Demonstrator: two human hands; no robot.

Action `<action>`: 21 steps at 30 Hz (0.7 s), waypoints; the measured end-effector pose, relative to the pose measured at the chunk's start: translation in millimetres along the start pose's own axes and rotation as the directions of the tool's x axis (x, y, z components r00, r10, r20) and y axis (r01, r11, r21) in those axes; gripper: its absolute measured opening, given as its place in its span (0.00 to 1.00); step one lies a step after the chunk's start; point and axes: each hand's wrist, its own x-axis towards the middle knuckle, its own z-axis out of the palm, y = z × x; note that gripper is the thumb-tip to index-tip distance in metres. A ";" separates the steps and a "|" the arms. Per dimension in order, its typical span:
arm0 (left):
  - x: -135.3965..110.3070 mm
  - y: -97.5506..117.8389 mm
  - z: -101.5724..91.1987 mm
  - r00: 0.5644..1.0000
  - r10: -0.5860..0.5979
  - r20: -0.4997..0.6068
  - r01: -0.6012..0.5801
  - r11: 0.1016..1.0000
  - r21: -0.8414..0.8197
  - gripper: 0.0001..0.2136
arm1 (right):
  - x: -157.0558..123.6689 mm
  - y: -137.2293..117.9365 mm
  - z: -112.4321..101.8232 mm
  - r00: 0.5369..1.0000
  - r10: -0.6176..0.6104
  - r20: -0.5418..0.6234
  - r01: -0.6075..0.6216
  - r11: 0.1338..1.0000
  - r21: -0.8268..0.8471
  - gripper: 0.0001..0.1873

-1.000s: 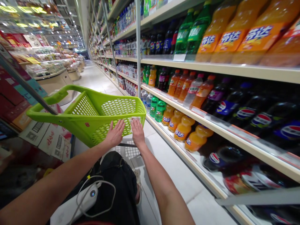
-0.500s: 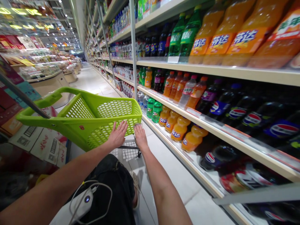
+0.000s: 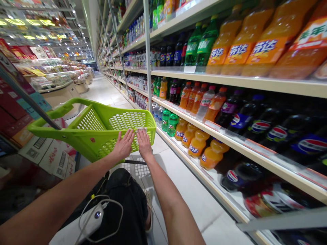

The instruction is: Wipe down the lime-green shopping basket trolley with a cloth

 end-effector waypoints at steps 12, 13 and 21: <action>-12.4 2.5 19.0 0.999 0.044 -0.005 -0.044 0.999 0.017 0.28 | -55.8 11.2 15.2 0.982 0.058 0.182 -0.062 0.998 0.015 0.27; -13.3 0.0 19.3 0.999 0.037 -0.011 -0.037 0.999 0.018 0.28 | -51.5 8.5 10.5 0.987 0.045 0.153 -0.050 0.998 0.029 0.27; -27.3 -23.1 17.5 1.000 -0.018 -0.024 0.019 0.999 0.032 0.29 | -2.2 -28.8 0.7 0.998 -0.036 0.054 0.037 0.999 -0.011 0.27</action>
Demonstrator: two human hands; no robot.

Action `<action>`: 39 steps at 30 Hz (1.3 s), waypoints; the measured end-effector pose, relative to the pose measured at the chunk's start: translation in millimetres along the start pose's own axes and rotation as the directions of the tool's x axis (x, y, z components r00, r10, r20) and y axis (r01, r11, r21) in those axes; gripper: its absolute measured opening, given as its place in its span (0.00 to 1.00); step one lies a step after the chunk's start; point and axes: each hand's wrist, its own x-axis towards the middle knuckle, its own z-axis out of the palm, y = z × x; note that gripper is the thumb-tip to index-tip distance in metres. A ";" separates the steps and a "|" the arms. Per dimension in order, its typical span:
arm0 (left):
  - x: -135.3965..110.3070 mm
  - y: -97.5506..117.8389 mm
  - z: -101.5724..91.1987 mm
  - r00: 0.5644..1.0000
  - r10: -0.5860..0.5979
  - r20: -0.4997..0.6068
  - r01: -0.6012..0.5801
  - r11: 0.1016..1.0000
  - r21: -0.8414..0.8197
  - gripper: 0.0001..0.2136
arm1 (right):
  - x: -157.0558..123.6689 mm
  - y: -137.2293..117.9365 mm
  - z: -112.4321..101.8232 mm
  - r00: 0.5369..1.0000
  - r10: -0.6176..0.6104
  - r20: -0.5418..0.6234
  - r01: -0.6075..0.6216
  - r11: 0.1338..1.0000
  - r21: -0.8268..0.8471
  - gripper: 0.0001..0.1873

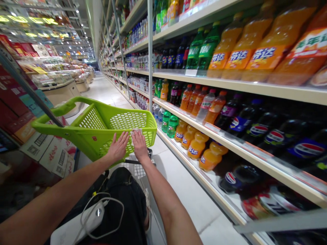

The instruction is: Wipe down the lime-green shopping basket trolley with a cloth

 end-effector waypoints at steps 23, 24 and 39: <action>-38.2 -31.4 3.8 0.997 -0.076 0.017 0.076 0.997 -0.031 0.28 | 13.7 -42.9 17.2 0.998 -0.068 0.016 0.068 0.997 0.025 0.26; -40.0 -32.7 4.2 0.997 -0.073 0.020 0.074 0.997 -0.030 0.28 | 12.1 -44.2 21.4 0.996 -0.078 0.033 0.078 0.997 0.019 0.26; -70.3 -46.5 15.4 0.995 -0.086 0.052 0.088 0.995 -0.039 0.29 | -19.2 -61.2 21.7 0.995 -0.077 0.066 0.072 0.995 0.076 0.26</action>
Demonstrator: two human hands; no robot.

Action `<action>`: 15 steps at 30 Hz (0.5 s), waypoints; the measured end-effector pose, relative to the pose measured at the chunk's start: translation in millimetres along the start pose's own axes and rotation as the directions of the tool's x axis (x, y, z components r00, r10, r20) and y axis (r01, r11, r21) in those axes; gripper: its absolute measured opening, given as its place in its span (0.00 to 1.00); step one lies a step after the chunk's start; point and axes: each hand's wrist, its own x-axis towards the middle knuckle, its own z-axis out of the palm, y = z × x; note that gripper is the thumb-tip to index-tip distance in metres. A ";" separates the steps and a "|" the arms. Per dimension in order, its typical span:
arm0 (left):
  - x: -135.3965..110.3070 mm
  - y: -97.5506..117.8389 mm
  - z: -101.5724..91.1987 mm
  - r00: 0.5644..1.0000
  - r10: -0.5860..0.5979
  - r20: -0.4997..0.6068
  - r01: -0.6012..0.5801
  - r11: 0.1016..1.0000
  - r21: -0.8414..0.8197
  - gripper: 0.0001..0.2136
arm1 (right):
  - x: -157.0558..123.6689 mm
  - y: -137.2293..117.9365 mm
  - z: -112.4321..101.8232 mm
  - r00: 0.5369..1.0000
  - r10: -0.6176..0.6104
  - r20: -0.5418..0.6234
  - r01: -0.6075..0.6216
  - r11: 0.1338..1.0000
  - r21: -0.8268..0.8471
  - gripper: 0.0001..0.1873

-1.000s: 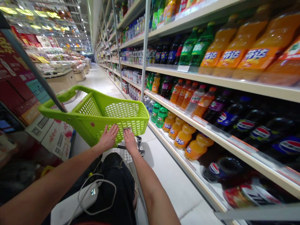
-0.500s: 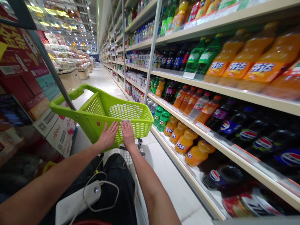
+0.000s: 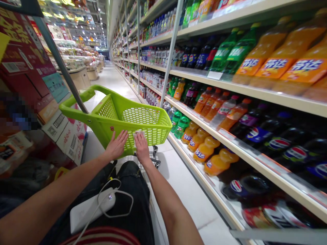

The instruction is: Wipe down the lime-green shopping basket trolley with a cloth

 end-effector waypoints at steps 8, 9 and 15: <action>-8.7 -17.1 -7.6 0.999 -0.008 -0.034 0.008 1.000 -0.004 0.28 | 32.6 -17.5 14.1 0.997 0.046 0.059 -0.046 0.999 0.008 0.27; -10.9 -18.7 -6.2 0.999 -0.009 -0.031 0.009 1.000 -0.004 0.28 | 27.4 -17.2 19.9 0.995 0.045 0.088 -0.046 0.999 0.007 0.26; -24.1 -23.1 5.3 1.000 -0.023 0.001 0.023 1.000 -0.012 0.28 | -15.4 -12.7 40.4 0.975 0.041 0.219 -0.051 0.998 0.042 0.25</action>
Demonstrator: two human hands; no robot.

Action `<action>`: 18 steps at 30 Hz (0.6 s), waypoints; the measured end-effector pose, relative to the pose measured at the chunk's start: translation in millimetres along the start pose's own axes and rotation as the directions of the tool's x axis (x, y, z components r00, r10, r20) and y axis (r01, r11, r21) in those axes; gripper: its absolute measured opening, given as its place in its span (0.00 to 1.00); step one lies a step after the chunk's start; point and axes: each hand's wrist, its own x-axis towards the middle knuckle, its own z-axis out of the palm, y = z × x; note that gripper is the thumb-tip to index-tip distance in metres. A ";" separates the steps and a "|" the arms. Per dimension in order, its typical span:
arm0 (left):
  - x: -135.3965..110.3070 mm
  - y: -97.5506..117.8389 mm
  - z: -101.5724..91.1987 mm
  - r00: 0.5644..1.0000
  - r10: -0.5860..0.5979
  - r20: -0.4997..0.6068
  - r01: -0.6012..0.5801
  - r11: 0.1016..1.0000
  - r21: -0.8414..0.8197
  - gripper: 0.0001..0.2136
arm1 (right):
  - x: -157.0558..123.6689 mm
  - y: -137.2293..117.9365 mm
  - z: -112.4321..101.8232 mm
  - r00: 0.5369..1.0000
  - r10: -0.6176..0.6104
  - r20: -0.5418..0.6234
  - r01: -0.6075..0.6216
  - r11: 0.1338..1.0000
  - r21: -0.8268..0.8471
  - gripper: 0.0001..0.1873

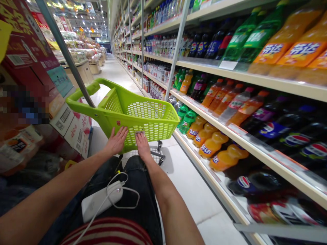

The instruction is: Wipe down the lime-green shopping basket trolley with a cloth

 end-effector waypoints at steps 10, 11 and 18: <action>-7.9 -13.6 -8.5 0.999 -0.044 -0.019 0.044 0.999 0.000 0.28 | 46.0 -32.0 -36.4 0.962 -0.066 -0.263 0.072 0.997 0.014 0.28; -7.2 -15.3 -10.7 0.999 -0.046 -0.026 0.046 0.999 0.003 0.28 | 52.0 -35.6 -36.1 0.962 -0.081 -0.261 0.086 0.996 0.008 0.27; -10.3 -24.0 -11.3 0.997 -0.054 -0.047 0.054 0.998 0.012 0.28 | 35.2 -36.9 7.0 0.984 -0.123 -0.133 0.121 0.992 -0.021 0.23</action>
